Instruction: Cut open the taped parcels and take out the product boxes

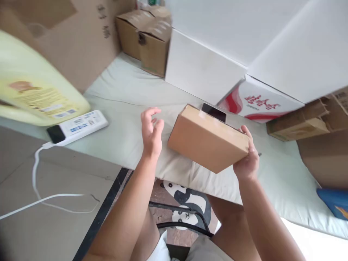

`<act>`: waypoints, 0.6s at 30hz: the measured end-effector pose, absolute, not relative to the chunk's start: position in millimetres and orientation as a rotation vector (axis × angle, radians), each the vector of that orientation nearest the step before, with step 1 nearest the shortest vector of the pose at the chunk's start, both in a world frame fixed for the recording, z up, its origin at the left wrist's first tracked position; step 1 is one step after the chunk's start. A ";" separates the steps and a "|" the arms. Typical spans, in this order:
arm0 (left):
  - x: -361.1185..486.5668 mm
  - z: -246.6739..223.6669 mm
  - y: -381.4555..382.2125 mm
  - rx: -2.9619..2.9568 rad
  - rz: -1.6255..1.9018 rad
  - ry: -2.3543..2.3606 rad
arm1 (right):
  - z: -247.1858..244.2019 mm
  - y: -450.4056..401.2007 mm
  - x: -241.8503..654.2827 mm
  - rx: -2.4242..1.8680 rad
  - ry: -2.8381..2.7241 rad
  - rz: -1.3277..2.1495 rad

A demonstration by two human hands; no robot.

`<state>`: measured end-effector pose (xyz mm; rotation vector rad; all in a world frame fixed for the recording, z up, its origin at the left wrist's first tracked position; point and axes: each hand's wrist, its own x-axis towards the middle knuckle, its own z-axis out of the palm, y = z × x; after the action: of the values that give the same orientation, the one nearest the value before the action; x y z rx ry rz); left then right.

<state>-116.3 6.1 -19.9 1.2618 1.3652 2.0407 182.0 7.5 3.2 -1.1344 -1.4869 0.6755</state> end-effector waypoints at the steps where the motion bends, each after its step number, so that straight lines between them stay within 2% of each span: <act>1: -101.4 -21.9 10.7 1.383 1.889 1.242 | -3.8 -6.8 197.5 -1.138 -1.363 0.731; 5: -48.9 -32.7 26.7 1.526 1.538 0.883 | -22.0 -25.5 233.7 -1.217 -1.202 0.595; 12: -29.8 -30.2 48.5 1.387 1.541 0.748 | -39.4 2.1 307.5 -2.008 -1.026 0.203; 18: -14.7 -13.6 50.3 1.284 1.522 0.738 | -38.2 7.5 322.6 -2.384 -1.240 0.362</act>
<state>-14.7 50.3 -13.6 1.2840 0.7384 1.5225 322.6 7.5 -38.2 -2.3837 -1.2401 0.3621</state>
